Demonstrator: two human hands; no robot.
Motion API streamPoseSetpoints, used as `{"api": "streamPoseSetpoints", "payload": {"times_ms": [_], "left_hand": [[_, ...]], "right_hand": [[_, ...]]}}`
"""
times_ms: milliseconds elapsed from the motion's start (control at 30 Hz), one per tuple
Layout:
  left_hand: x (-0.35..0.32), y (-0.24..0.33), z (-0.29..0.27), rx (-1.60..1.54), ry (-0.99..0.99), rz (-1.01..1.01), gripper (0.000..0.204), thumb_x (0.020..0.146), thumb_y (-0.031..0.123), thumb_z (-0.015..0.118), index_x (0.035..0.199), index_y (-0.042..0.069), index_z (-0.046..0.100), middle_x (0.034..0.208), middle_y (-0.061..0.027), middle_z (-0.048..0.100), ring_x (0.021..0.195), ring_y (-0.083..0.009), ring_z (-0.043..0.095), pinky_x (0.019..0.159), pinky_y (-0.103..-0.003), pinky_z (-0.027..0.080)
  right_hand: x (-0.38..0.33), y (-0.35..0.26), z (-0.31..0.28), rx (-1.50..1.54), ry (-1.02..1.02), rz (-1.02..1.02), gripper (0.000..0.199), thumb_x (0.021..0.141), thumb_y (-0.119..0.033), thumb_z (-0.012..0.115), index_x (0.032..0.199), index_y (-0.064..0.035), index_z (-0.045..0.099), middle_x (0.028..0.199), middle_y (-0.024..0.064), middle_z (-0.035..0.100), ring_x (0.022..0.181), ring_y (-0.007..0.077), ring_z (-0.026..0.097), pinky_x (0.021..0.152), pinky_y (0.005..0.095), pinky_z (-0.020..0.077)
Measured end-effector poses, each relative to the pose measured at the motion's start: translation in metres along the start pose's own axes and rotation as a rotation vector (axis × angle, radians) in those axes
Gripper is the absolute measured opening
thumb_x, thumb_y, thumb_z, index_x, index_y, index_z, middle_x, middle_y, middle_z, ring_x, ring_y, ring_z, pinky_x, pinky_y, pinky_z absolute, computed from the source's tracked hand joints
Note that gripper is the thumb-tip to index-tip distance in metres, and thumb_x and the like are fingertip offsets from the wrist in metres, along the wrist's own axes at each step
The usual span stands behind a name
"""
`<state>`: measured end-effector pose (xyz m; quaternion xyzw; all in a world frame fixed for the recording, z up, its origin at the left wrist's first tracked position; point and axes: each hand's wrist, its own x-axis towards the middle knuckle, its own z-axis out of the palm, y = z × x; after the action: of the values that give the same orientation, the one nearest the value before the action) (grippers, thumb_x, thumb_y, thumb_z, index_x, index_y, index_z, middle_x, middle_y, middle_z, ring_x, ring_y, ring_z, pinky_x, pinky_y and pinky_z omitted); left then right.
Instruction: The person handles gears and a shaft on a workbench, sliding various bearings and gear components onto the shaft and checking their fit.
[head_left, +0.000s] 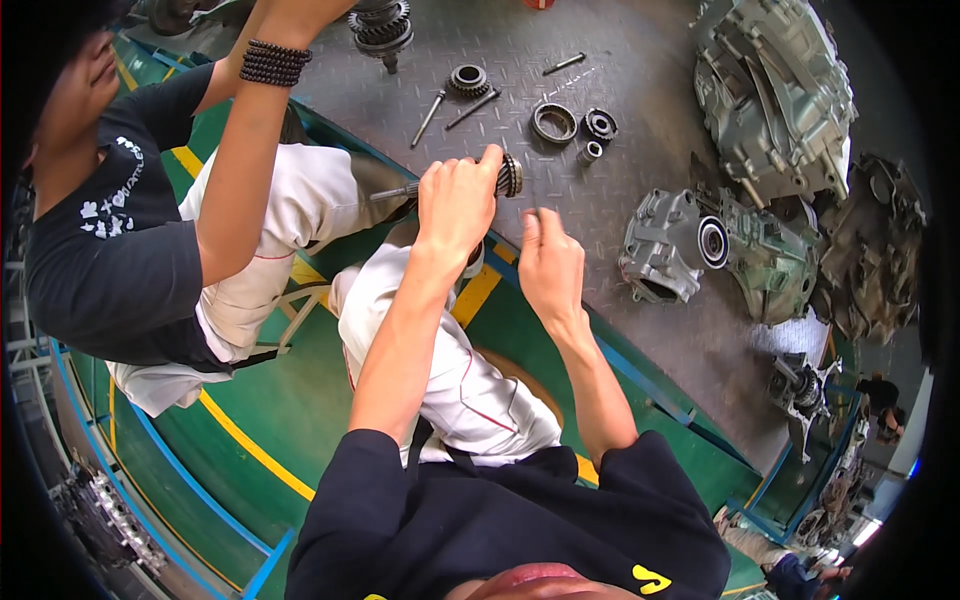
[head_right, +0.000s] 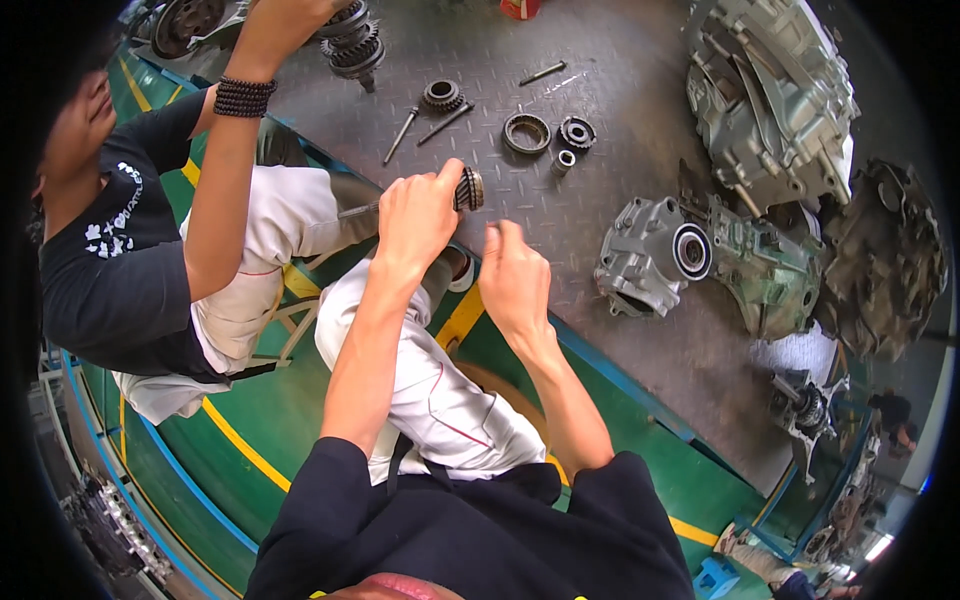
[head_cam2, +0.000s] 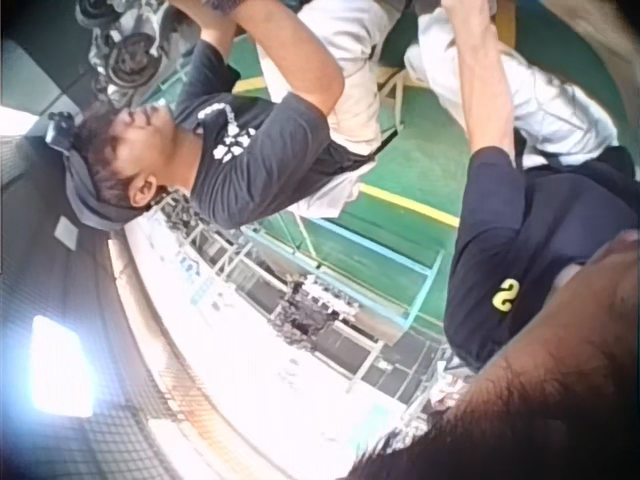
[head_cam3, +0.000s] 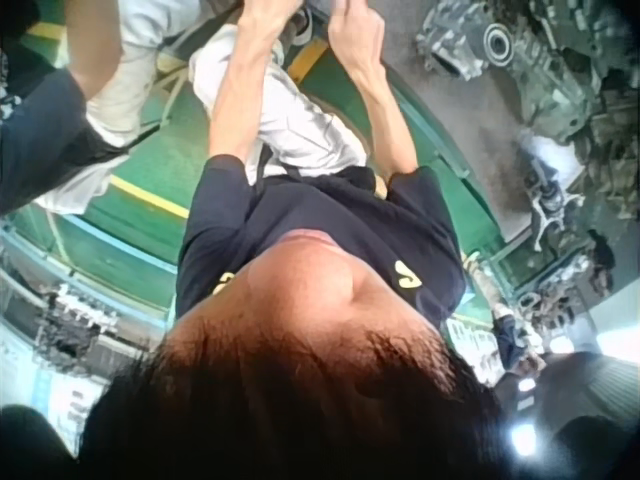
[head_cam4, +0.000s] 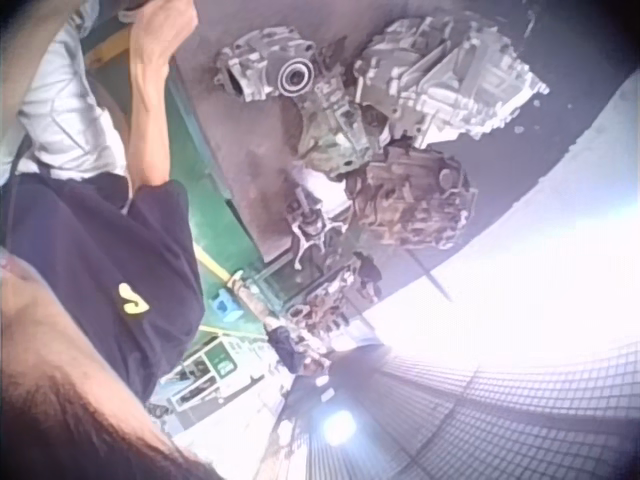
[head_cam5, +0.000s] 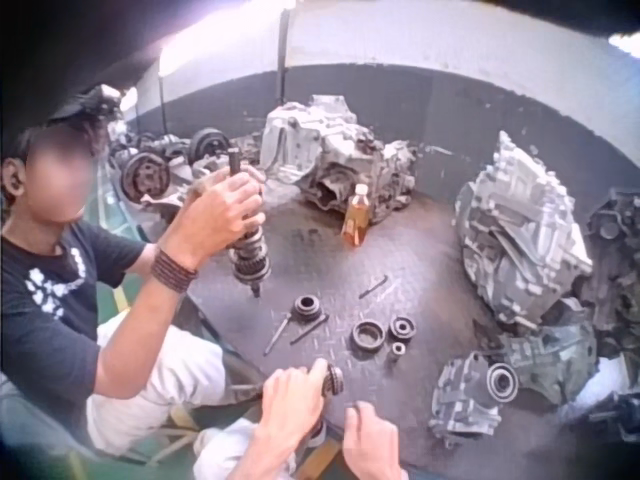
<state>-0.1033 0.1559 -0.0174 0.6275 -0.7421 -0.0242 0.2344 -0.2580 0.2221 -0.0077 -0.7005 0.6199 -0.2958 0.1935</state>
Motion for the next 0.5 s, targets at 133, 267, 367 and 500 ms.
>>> {"api": "streamPoseSetpoints", "payload": {"times_ms": [133,267,367,500], "left_hand": [[-0.003,0.003,-0.001,0.060,0.055,0.003,0.011,0.086,0.003,0.064,0.095,0.007,0.060,0.074,-0.0155,0.071,0.078,-0.0343,0.073,0.072,-0.046,0.054],[-0.001,0.003,-0.003,0.060,0.032,0.001,0.011,0.086,0.002,0.064,0.095,0.007,0.060,0.072,-0.0149,0.071,0.077,-0.0345,0.073,0.073,-0.046,0.054],[-0.001,0.002,-0.003,0.033,0.057,0.005,0.013,0.084,0.001,0.065,0.094,0.007,0.060,0.073,-0.0157,0.071,0.078,-0.0353,0.072,0.073,-0.046,0.053],[0.000,0.003,-0.006,0.010,-0.074,-0.084,0.037,0.077,0.008,0.081,0.108,0.005,0.061,0.087,-0.0199,0.074,0.088,-0.0438,0.072,0.077,-0.052,0.056]], "right_hand": [[-0.009,0.000,-0.002,0.311,0.570,-0.271,0.022,0.105,-0.008,0.058,0.120,0.0054,0.068,0.101,0.0202,0.077,0.077,0.0343,0.075,0.067,0.0431,0.0578],[0.004,-0.002,0.008,0.120,0.102,-0.030,0.023,0.105,-0.009,0.058,0.123,0.0034,0.066,0.099,0.0225,0.075,0.078,0.0363,0.074,0.066,0.0421,0.0567],[-0.010,-0.002,0.000,0.282,0.429,-0.112,0.020,0.107,-0.011,0.059,0.117,0.0035,0.067,0.092,0.0179,0.075,0.071,0.0278,0.072,0.065,0.0365,0.0560],[-0.019,0.003,-0.007,0.308,0.459,-0.164,0.018,0.107,-0.011,0.059,0.117,0.0022,0.068,0.081,0.0130,0.069,0.061,0.0216,0.064,0.059,0.0353,0.0504]]}}
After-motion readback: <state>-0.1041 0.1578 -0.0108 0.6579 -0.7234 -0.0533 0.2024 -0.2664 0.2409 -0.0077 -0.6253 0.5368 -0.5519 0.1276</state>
